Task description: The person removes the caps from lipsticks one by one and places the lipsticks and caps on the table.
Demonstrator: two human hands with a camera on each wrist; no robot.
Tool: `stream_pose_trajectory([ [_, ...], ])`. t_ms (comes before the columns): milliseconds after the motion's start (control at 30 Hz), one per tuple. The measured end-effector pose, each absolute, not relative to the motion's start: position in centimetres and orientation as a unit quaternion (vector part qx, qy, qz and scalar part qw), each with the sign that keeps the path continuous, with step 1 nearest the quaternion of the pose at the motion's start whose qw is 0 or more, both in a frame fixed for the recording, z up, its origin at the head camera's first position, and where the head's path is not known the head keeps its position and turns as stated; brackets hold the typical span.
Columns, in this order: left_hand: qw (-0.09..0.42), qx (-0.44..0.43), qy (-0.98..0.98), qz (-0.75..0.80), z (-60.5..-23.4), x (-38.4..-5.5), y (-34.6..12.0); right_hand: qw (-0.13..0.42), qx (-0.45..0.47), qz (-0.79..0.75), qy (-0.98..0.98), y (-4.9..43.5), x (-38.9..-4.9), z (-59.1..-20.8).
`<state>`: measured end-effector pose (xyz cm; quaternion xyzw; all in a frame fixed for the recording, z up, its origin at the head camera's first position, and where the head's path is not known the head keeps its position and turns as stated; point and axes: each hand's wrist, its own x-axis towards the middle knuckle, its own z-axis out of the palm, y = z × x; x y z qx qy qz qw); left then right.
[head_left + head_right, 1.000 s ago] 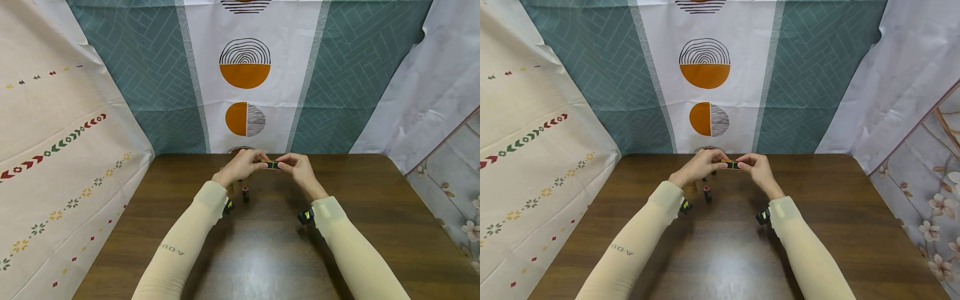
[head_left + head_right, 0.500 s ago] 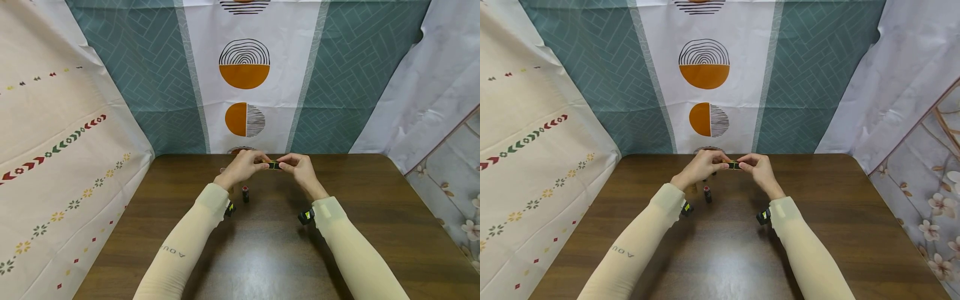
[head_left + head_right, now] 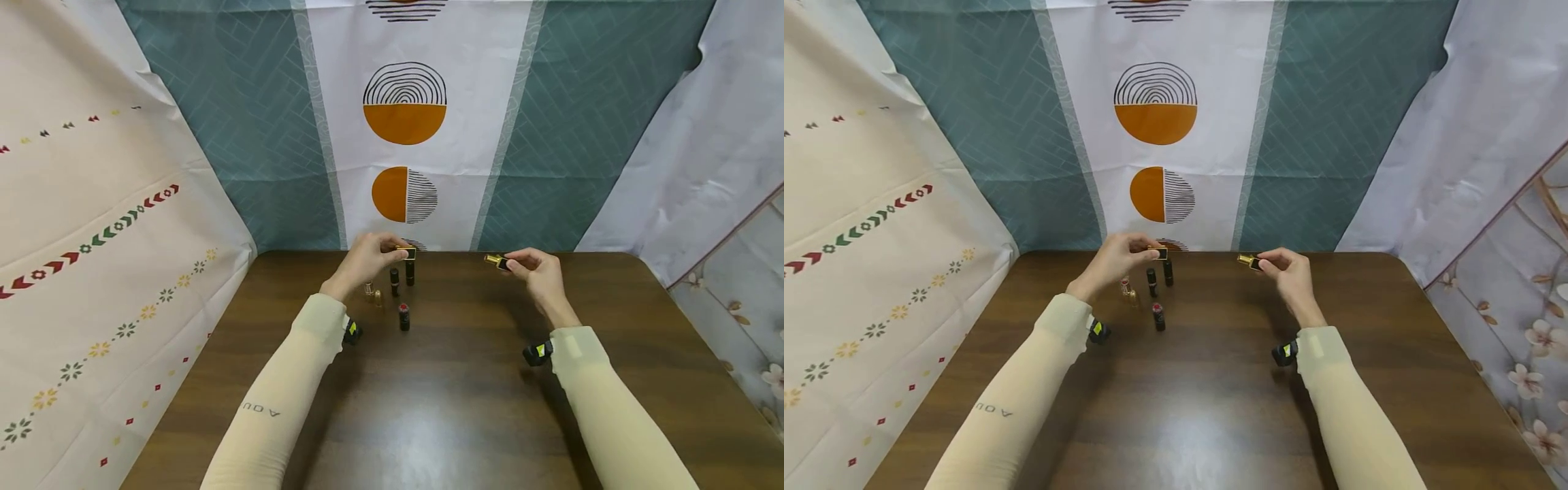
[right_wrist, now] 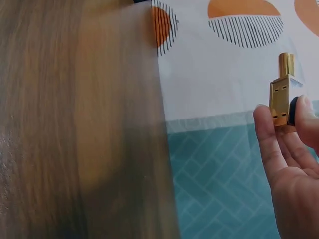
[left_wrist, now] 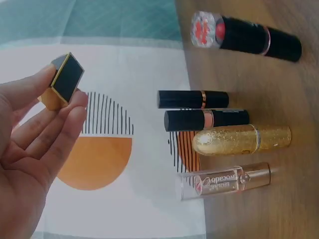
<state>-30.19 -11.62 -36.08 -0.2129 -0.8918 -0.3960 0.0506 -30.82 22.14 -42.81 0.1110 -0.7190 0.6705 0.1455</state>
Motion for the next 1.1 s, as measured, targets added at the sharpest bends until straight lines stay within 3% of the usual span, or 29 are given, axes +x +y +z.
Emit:
stream_pose_trajectory([
  [267, 0.03, -0.253, -0.889, -0.38, -36.4, -30.2, -10.2, 0.109, 0.134, 0.652, -0.739, 21.0, -30.9, -42.3],
  [633, 0.053, -0.252, -0.883, -0.393, -36.5, -30.3, -9.0, 0.11, 0.14, 0.648, -0.74, 21.0, -30.6, -42.6],
  [1100, 0.041, -0.258, -0.878, -0.4, -36.8, -30.2, -7.4, 0.031, 0.151, 0.624, -0.766, 21.2, -30.3, -42.9],
])
